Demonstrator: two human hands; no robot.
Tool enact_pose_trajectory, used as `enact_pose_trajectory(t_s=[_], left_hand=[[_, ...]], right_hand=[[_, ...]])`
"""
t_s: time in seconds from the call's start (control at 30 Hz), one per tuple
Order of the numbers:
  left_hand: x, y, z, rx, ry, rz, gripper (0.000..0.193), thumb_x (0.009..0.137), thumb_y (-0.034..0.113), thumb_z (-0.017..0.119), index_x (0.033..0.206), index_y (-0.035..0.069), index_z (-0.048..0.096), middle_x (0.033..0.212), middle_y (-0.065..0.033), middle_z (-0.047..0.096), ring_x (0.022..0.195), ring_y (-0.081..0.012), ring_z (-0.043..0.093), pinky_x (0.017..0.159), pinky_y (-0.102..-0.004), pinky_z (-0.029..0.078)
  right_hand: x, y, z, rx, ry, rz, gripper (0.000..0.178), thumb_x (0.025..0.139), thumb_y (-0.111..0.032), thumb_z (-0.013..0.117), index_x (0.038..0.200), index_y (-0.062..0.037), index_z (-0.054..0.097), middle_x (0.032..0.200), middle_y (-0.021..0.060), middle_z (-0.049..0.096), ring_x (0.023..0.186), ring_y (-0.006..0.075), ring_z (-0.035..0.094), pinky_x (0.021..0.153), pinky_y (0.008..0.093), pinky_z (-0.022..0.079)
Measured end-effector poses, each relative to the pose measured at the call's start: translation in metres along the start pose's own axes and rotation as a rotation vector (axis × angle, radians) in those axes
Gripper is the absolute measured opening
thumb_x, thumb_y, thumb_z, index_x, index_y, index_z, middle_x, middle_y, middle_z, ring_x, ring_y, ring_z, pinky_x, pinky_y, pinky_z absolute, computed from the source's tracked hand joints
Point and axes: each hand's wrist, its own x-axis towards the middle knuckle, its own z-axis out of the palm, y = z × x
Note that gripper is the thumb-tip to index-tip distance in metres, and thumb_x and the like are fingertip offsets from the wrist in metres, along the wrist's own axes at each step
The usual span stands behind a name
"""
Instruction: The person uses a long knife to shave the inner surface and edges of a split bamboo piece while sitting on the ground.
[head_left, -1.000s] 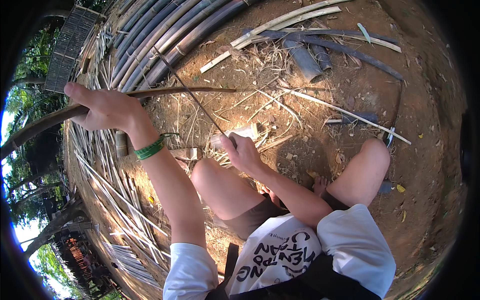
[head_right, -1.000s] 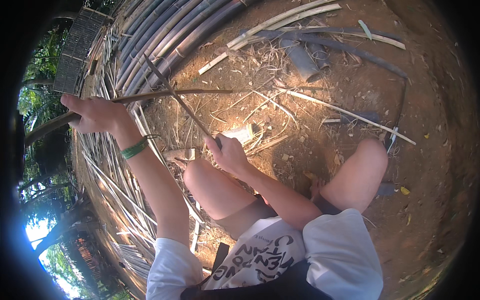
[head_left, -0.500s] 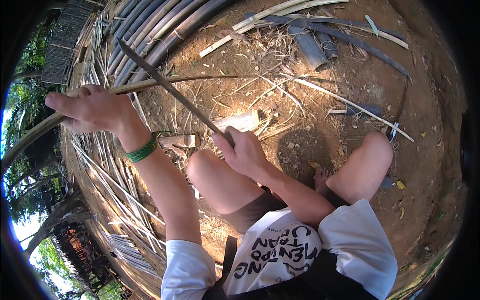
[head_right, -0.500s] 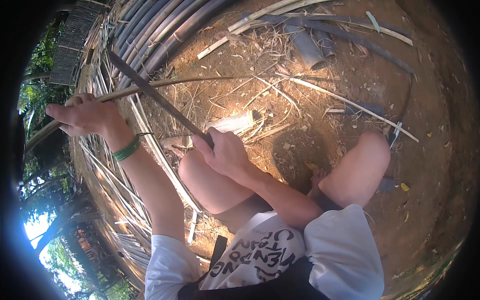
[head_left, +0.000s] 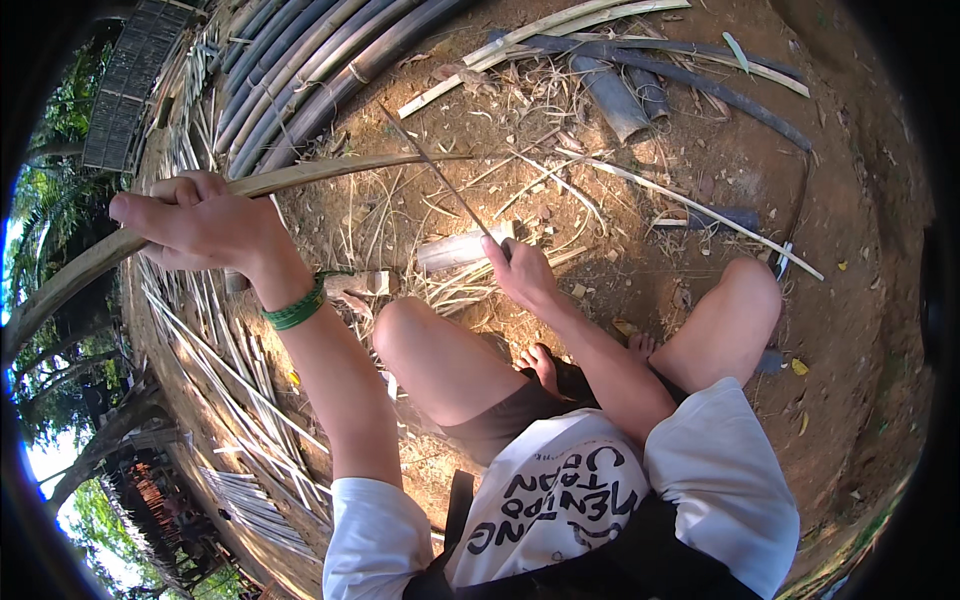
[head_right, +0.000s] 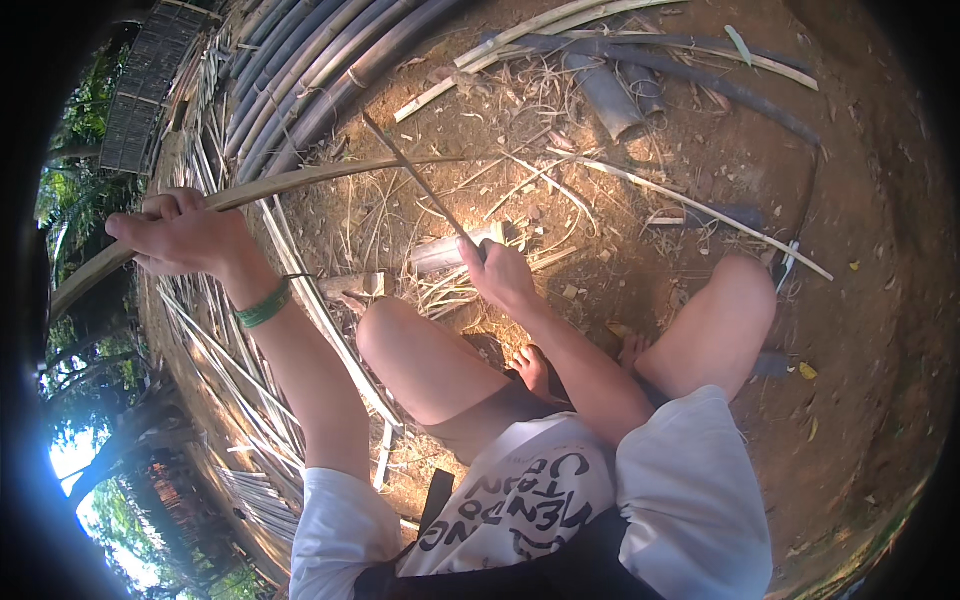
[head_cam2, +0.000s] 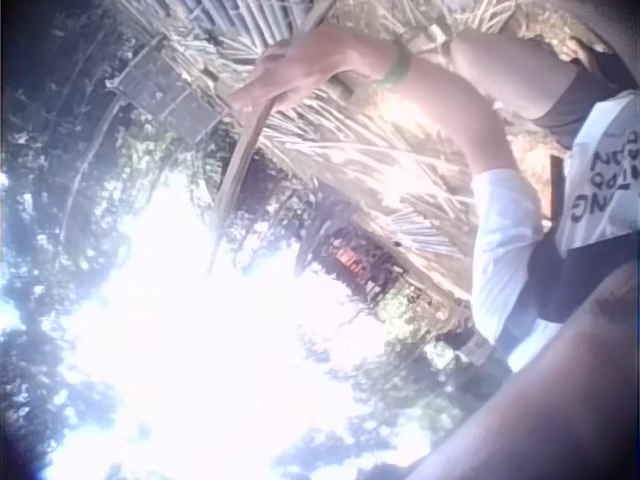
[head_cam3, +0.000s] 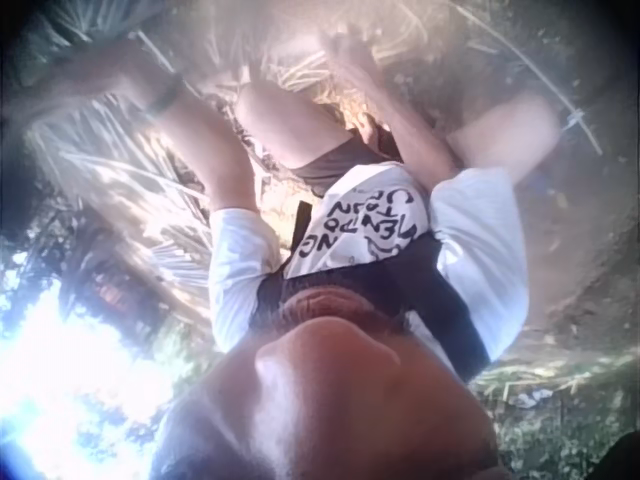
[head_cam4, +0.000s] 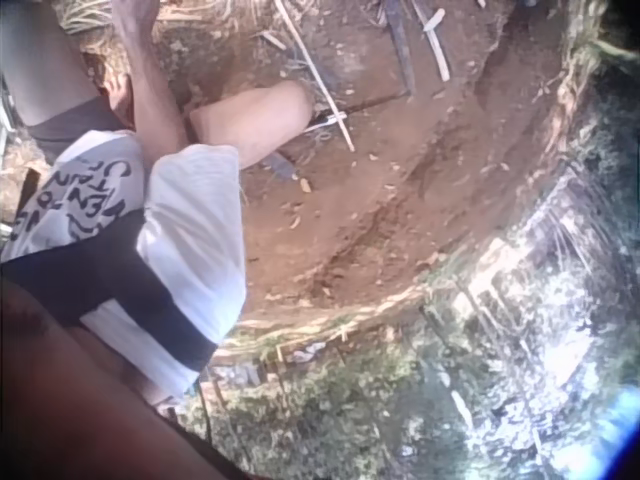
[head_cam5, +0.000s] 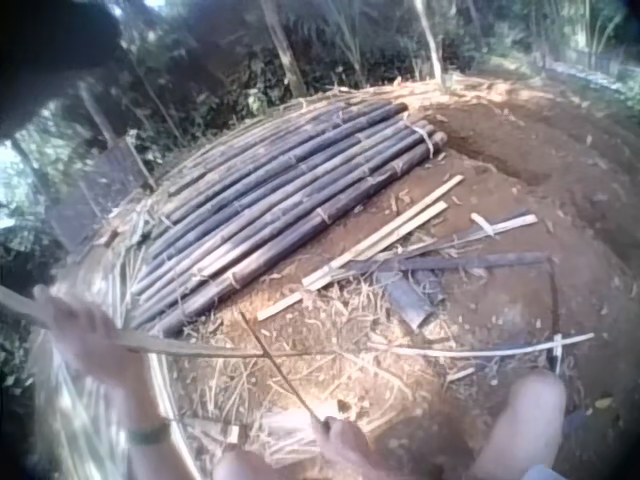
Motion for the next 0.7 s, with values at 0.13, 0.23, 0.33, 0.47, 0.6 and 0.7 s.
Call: enact_pose_trajectory(t_s=[0.13,0.23,0.33,0.47,0.6,0.7], left_hand=[[-0.007,0.004,-0.008,0.047,-0.072,0.034,0.053,0.095,0.054,0.055,0.068,0.015,0.031,0.054,0.004,0.026,0.045,-0.0069,0.028,0.04,-0.0232,0.02],[0.0,0.001,-0.013,-0.066,-0.229,0.039,0.054,0.095,0.06,0.05,0.07,0.015,0.033,0.054,0.0034,0.028,0.044,-0.0073,0.031,0.039,-0.0221,0.022],[0.006,-0.004,-0.027,-0.204,-0.308,-0.049,0.053,0.095,0.063,0.046,0.072,0.016,0.036,0.055,0.0023,0.03,0.044,-0.0079,0.034,0.039,-0.0211,0.025],[0.016,-0.015,-0.05,-0.233,-0.299,-0.084,0.05,0.095,0.064,0.045,0.076,0.018,0.042,0.057,0.0011,0.034,0.045,-0.0084,0.034,0.041,-0.0203,0.028],[0.016,-0.015,-0.051,-0.312,-0.371,-0.115,0.048,0.095,0.063,0.045,0.079,0.018,0.046,0.058,0.0003,0.034,0.045,-0.0084,0.034,0.042,-0.0198,0.028],[0.013,-0.012,-0.05,-0.28,-0.384,-0.073,0.049,0.095,0.064,0.045,0.08,0.017,0.047,0.058,-0.0002,0.035,0.046,-0.0087,0.035,0.043,-0.0193,0.028]], right_hand=[[-0.008,-0.024,-0.006,0.026,-0.015,-0.018,0.063,0.099,-0.051,0.048,0.071,0.0044,0.059,0.051,0.0151,0.05,0.047,0.0283,0.05,0.05,0.0429,0.039],[-0.032,-0.058,-0.016,0.036,-0.046,-0.306,0.062,0.096,-0.054,0.049,0.074,0.002,0.062,0.051,0.0165,0.054,0.05,0.0339,0.057,0.051,0.0451,0.043],[-0.021,-0.029,-0.005,0.078,-0.061,-0.266,0.061,0.096,-0.054,0.05,0.075,0.0019,0.062,0.053,0.0171,0.054,0.05,0.0358,0.056,0.051,0.0459,0.042],[-0.028,-0.049,-0.005,0.023,-0.056,-0.236,0.06,0.097,-0.051,0.05,0.071,0.0026,0.059,0.051,0.0175,0.05,0.048,0.0345,0.053,0.05,0.0448,0.04],[-0.039,-0.057,-0.007,-0.003,-0.015,-0.229,0.06,0.098,-0.05,0.05,0.068,0.0023,0.056,0.051,0.0194,0.05,0.05,0.0377,0.053,0.051,0.046,0.041],[-0.025,-0.033,-0.007,0.007,-0.017,-0.126,0.061,0.098,-0.05,0.049,0.068,0.0022,0.056,0.053,0.0202,0.05,0.051,0.0377,0.054,0.053,0.0465,0.041]])
